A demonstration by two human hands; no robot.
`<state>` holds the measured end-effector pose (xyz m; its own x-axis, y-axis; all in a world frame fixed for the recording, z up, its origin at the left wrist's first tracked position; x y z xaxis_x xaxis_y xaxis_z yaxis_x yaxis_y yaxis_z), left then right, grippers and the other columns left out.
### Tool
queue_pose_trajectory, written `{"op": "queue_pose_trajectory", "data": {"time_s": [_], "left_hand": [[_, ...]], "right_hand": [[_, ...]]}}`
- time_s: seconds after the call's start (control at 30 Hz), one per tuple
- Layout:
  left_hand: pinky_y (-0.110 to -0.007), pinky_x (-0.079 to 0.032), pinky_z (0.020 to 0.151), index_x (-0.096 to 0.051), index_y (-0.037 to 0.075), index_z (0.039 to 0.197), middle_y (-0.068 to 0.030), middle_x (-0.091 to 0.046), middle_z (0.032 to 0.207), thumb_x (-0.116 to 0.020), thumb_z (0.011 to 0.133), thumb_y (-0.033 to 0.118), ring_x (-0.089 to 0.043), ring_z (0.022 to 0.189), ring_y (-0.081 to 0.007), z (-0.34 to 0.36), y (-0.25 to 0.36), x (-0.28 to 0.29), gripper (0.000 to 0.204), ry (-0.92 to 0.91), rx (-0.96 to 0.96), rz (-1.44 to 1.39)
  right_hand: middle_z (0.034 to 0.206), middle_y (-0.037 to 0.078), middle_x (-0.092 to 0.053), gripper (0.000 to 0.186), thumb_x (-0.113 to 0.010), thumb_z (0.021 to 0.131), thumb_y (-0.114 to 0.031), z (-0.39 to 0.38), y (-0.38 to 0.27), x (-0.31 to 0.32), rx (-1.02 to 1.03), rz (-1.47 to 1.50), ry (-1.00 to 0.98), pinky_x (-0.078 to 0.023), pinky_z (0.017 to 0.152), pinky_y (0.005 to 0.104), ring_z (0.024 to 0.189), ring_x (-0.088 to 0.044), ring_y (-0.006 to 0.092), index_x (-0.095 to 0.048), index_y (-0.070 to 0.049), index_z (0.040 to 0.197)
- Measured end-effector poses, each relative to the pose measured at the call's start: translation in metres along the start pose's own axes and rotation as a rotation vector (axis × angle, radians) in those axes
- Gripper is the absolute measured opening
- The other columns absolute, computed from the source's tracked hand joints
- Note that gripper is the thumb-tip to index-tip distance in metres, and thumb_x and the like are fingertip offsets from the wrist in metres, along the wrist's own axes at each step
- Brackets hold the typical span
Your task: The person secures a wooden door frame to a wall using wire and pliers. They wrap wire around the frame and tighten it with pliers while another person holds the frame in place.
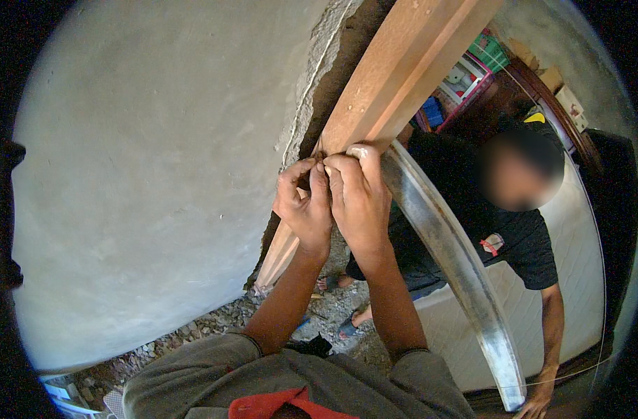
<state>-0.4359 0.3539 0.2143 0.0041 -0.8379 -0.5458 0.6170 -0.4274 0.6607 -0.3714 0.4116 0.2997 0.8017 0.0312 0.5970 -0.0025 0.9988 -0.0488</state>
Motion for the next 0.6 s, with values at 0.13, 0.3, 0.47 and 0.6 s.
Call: {"op": "queue_pose_trajectory", "data": {"time_s": [0.13,0.3,0.47,0.6], "left_hand": [[-0.028,-0.055,0.076,-0.068,-0.003,0.112,-0.0098,-0.073,0.098,-0.073,0.095,0.002,-0.067,0.085,-0.0131,-0.005,-0.004,-0.001,0.018,0.033,0.11,-0.032],[-0.028,-0.055,0.082,-0.066,-0.006,0.116,-0.0102,-0.074,0.101,-0.072,0.098,0.007,-0.067,0.09,-0.0129,-0.006,-0.007,-0.002,0.023,0.024,0.208,-0.11],[-0.03,-0.055,0.088,-0.067,-0.006,0.119,-0.0131,-0.075,0.105,-0.071,0.1,0.009,-0.069,0.096,-0.0147,-0.007,-0.013,-0.004,0.024,0.02,0.386,-0.237],[-0.029,-0.056,0.087,-0.069,-0.007,0.119,-0.0111,-0.075,0.104,-0.071,0.1,0.011,-0.069,0.094,-0.0135,-0.008,-0.009,-0.004,0.026,0.033,0.486,-0.305]], "right_hand": [[0.102,0.013,-0.059,0.014,-0.071,0.092,-0.006,0.007,0.001,0.005,-0.048,0.07,-0.064,-0.052,0.085,0.0433,0.096,-0.063,0.0332,-0.069,-0.003,0.105],[0.101,0.014,-0.066,0.013,-0.07,0.093,-0.012,0.02,0.003,0.011,-0.064,0.033,-0.176,-0.055,0.075,0.0484,0.09,-0.068,0.0394,-0.067,-0.009,0.105],[0.098,0.012,-0.071,0.014,-0.071,0.092,-0.014,0.028,0.002,0.014,-0.047,-0.01,-0.22,-0.055,0.074,0.0479,0.088,-0.07,0.0377,-0.068,-0.011,0.105],[0.097,0.012,-0.071,0.012,-0.074,0.089,-0.015,0.034,0.003,0.019,-0.049,-0.057,-0.269,-0.055,0.074,0.0471,0.087,-0.069,0.0378,-0.073,-0.011,0.1]]}}
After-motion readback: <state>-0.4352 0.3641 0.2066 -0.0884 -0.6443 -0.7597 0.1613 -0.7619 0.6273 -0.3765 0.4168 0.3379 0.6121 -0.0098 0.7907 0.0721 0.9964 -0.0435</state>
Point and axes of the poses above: each hand's wrist, its own z-axis towards the middle knuckle, its own x-axis out of the back of the hand, y = z × x, the point moved 6 cm from there along z, towards the middle knuckle
